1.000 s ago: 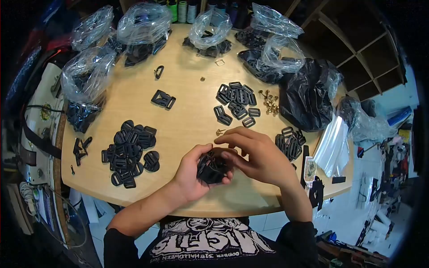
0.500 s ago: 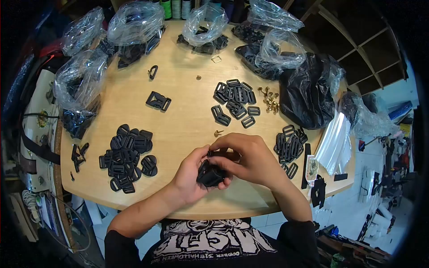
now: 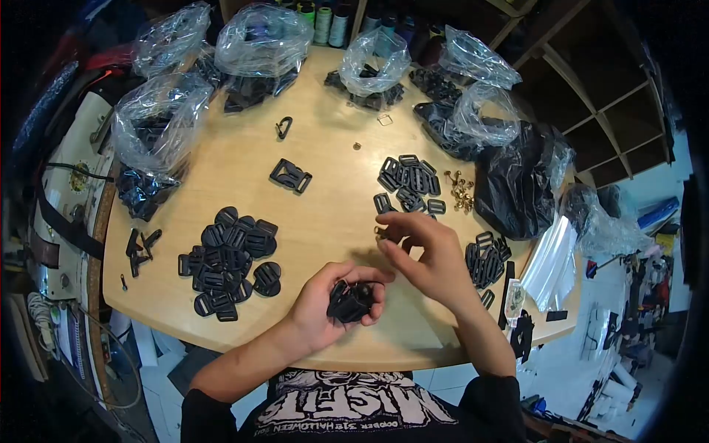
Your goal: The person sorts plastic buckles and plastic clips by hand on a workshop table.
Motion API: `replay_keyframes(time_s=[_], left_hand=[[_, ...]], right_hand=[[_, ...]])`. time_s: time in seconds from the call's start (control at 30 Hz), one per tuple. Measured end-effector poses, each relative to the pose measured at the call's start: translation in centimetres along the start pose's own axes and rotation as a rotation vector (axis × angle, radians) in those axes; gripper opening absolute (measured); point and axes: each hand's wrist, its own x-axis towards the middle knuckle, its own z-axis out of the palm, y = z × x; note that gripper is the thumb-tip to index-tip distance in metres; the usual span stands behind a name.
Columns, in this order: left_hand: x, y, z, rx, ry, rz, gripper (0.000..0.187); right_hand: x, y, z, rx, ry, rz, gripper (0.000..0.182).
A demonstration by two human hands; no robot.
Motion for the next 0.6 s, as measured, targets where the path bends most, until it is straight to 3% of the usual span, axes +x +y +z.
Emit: replay_keyframes(time_s=[0.13,0.3,0.4,0.47,0.6], left_hand=[[-0.6,0.7,-0.8,-0.065,-0.025,0.008,0.050],[-1.3,1.3,-1.3,-0.165,-0.041,0.092,0.048],[-2.1,1.7,-1.5,-0.227,-0.010,0.146,0.046],[-2.3,1.8,-1.5,-0.240,-0.027,0.169,0.045],[-2.8,1.7,-0.6,-0.197,0.118,0.261,0.034]], right_hand=[[0.4,-0.5,-0.2,0.058,-0.067,0.008,0.020],[-1.3,-0.6,1.0,0.262,-0.103,0.201,0.015],[-3.1,-2.2,-0.5,0.236,-0.149,0.197,0.016],[-4.6,-2.8,-1.4,0.060,-0.304,0.181,0.019],[-6.3,-1.2,-0.7,0.038,-0.238,0.161,0.019]])
